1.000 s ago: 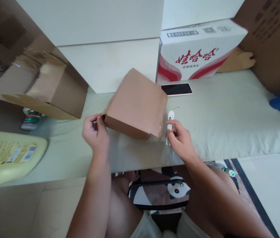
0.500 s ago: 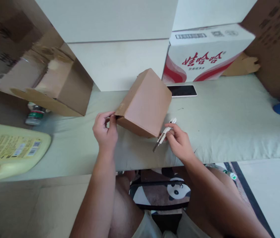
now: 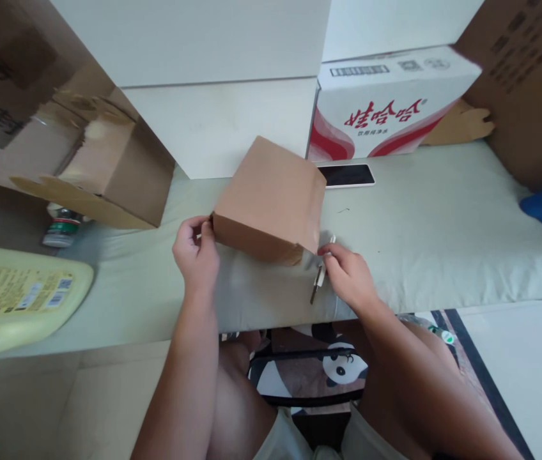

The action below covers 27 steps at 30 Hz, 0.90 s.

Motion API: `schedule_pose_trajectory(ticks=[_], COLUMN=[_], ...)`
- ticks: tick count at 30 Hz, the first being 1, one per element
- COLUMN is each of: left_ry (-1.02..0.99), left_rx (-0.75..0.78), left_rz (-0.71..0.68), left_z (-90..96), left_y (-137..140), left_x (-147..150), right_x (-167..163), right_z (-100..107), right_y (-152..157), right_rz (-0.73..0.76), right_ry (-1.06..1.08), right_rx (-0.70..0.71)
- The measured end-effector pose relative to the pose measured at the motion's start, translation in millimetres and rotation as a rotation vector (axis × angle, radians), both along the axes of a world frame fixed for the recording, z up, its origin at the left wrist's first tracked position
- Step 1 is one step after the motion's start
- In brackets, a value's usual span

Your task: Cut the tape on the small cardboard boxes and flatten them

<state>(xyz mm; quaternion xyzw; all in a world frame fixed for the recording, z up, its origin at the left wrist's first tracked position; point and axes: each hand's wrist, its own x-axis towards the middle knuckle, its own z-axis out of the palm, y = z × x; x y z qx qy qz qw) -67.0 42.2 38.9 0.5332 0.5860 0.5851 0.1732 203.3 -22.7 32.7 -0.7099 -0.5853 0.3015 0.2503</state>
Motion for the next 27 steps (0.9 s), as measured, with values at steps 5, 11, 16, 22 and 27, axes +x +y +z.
schedule_pose_trajectory(ticks=[5, 11, 16, 22, 27], left_ry=[-0.060, -0.054, -0.052, -0.187, -0.236], left_rx=[-0.074, -0.078, -0.094, -0.115, -0.163], left_rz=[0.007, -0.020, -0.038, -0.070, -0.130], left_z=[-3.8, -5.3, -5.0, -14.3, -16.1], left_y=[3, 3, 2, 8, 8], left_x=[1, 3, 4, 3, 5], right_x=[-3, -2, 0, 0, 1], right_z=[5, 6, -3, -11, -16], right_y=[-1, -1, 1, -1, -2], right_rz=[0.051, 0.069, 0.160, 0.197, 0.208], right_ry=[-0.273, -0.117, -0.146, 0.054, 0.135], right_rx=[-0.109, 0.073, 0.030, 0.272, 0.427])
